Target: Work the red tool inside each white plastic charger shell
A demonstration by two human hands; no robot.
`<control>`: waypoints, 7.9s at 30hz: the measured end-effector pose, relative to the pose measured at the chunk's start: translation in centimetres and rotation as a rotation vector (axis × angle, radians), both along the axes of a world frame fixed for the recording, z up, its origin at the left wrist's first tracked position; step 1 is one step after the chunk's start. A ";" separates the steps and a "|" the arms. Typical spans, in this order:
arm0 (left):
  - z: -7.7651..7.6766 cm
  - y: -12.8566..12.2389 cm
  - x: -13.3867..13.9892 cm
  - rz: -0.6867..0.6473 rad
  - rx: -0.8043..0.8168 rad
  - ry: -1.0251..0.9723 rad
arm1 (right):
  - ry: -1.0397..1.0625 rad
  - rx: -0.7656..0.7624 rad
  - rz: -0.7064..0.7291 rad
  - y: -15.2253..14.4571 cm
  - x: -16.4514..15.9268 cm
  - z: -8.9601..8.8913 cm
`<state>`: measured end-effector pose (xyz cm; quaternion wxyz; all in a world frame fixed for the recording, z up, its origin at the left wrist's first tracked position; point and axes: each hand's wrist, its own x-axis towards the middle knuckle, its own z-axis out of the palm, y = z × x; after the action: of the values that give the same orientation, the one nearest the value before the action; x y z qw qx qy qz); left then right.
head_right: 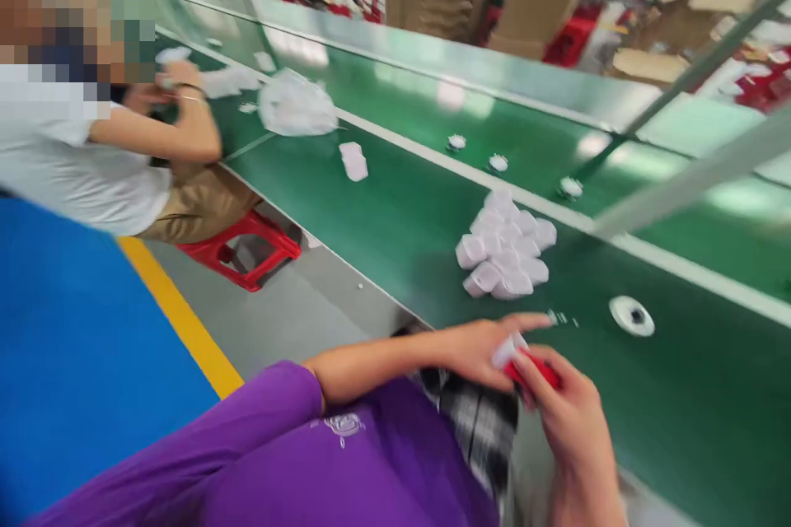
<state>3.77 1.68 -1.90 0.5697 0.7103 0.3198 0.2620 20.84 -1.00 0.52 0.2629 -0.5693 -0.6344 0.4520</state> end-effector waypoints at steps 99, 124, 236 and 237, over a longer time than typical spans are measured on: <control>-1.7 -1.9 -0.4 0.257 0.306 -0.098 | 0.075 0.334 -0.195 1.5 0.3 1.1; 0.0 -0.8 -0.8 0.173 -0.573 -0.522 | 0.113 0.294 -0.315 1.3 0.9 -1.3; 0.1 0.0 -0.1 0.274 0.244 0.180 | 0.542 -0.038 -0.263 -0.6 -1.3 0.2; 0.1 0.0 -0.1 0.284 0.245 0.189 | 0.480 0.023 -0.267 -0.8 -1.9 0.4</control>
<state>3.66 1.64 -1.81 0.4038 0.7436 0.4344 0.3086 18.99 -1.85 0.94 0.4694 -0.5214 -0.4783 0.5283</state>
